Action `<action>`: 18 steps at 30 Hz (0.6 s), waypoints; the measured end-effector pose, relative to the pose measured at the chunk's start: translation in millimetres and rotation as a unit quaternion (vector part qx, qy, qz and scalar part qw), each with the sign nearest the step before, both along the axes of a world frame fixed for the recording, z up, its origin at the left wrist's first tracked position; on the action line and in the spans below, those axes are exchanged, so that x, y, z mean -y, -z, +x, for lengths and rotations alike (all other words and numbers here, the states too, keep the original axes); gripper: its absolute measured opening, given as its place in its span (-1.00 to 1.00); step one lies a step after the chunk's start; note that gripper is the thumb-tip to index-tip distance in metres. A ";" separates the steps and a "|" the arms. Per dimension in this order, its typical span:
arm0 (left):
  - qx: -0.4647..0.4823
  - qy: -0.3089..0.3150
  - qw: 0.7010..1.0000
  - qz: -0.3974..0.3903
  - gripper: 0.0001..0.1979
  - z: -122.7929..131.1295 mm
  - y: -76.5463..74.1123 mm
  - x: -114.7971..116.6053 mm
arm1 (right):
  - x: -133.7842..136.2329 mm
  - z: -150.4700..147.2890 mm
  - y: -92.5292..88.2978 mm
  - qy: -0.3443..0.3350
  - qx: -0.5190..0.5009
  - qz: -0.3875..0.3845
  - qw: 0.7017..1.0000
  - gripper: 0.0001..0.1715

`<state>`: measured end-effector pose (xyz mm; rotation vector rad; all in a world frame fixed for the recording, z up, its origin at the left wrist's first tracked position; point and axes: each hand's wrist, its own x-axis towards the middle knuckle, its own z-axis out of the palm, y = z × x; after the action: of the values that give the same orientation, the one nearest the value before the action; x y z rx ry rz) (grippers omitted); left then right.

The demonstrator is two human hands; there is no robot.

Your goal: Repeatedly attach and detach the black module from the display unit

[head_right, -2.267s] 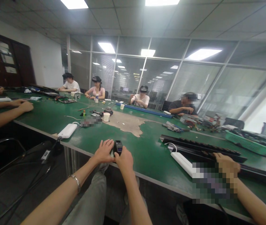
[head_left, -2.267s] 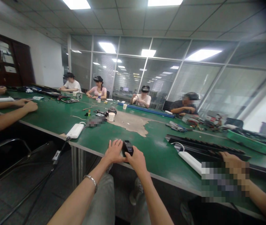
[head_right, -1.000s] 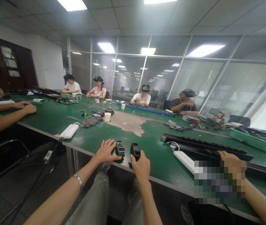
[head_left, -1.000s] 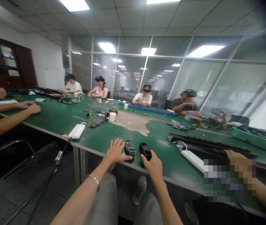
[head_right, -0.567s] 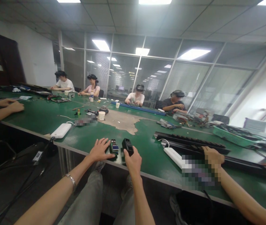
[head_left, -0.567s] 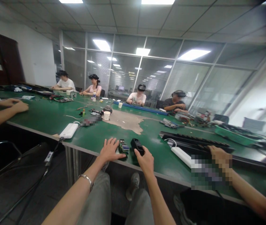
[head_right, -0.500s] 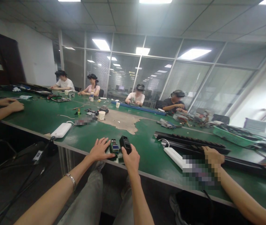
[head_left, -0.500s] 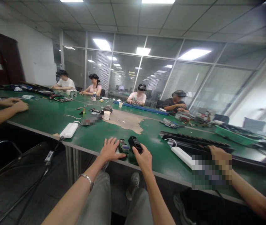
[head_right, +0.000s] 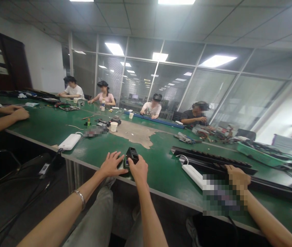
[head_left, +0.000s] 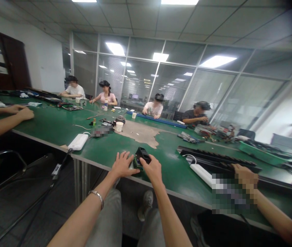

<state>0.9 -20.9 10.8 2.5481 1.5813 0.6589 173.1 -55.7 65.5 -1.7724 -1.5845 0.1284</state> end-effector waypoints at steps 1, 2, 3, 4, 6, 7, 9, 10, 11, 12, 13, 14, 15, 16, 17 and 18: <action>0.000 0.000 1.000 -0.003 -0.08 -0.1 0.2 -0.1 | -0.4 -2.5 -0.6 0.000 0.008 -0.005 1.000 -0.44; 0.000 -0.001 1.000 -0.004 -0.09 -0.2 0.5 -0.3 | -0.7 -5.2 -1.4 -0.001 0.016 -0.010 1.000 -0.46; 0.000 -0.003 1.000 -0.005 -0.08 -0.2 0.9 -0.5 | -1.0 -7.7 -2.3 -0.002 0.025 -0.015 1.000 -0.47; 0.000 -0.005 1.000 -0.004 -0.08 -0.2 1.4 -0.7 | -1.2 -10.1 -3.3 -0.004 0.034 -0.021 0.999 -0.49; -0.001 -0.008 1.000 0.000 -0.05 -0.3 2.4 -1.0 | -0.8 -14.0 -4.8 -0.007 0.054 -0.033 0.998 -0.52; -0.001 -0.007 1.000 0.001 -0.04 -0.4 2.8 -1.1 | -0.2 -15.4 -5.0 -0.007 0.065 -0.038 0.997 -0.54; -0.002 -0.004 1.000 0.005 -0.03 -0.8 3.3 -1.1 | 1.7 -16.8 -4.2 -0.007 0.086 -0.047 0.995 -0.57; -0.002 -0.003 1.000 0.006 -0.03 -1.1 3.4 -1.1 | 2.9 -17.0 -3.1 -0.008 0.095 -0.051 0.994 -0.59; -0.002 -0.002 1.000 0.008 -0.02 -1.3 3.5 -1.1 | 4.1 -16.7 -1.6 -0.009 0.104 -0.058 0.993 -0.59; -0.002 -0.001 1.000 0.010 -0.01 -1.5 3.6 -1.2 | 5.2 -16.2 0.1 -0.011 0.112 -0.068 0.991 -0.60; -0.002 0.000 1.000 0.011 -0.01 -1.7 3.7 -1.3 | 6.1 -15.6 2.1 -0.013 0.119 -0.079 0.990 -0.60; -0.002 0.001 1.000 0.012 0.00 -1.8 3.9 -1.6 | 6.8 -14.8 4.0 -0.017 0.125 -0.089 0.988 -0.59; -0.002 0.001 1.000 0.013 0.00 -1.8 4.2 -1.9 | 7.4 -14.1 5.8 -0.018 0.130 -0.095 0.987 -0.58; -0.002 0.001 1.000 0.013 0.00 -1.8 4.5 -2.2 | 7.7 -13.7 7.4 -0.018 0.134 -0.096 0.986 -0.56; -0.002 0.000 1.000 0.013 0.00 -1.8 4.8 -2.5 | 7.9 -13.5 8.9 -0.015 0.138 -0.091 0.986 -0.54; -0.002 0.000 1.000 0.013 0.00 -1.8 4.9 -2.6 | 8.0 -13.8 10.3 -0.013 0.142 -0.083 0.986 -0.52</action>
<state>-0.9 -18.3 5.9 2.5700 1.5846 0.6784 159.2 -63.7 55.1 -1.9679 -1.8444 0.0216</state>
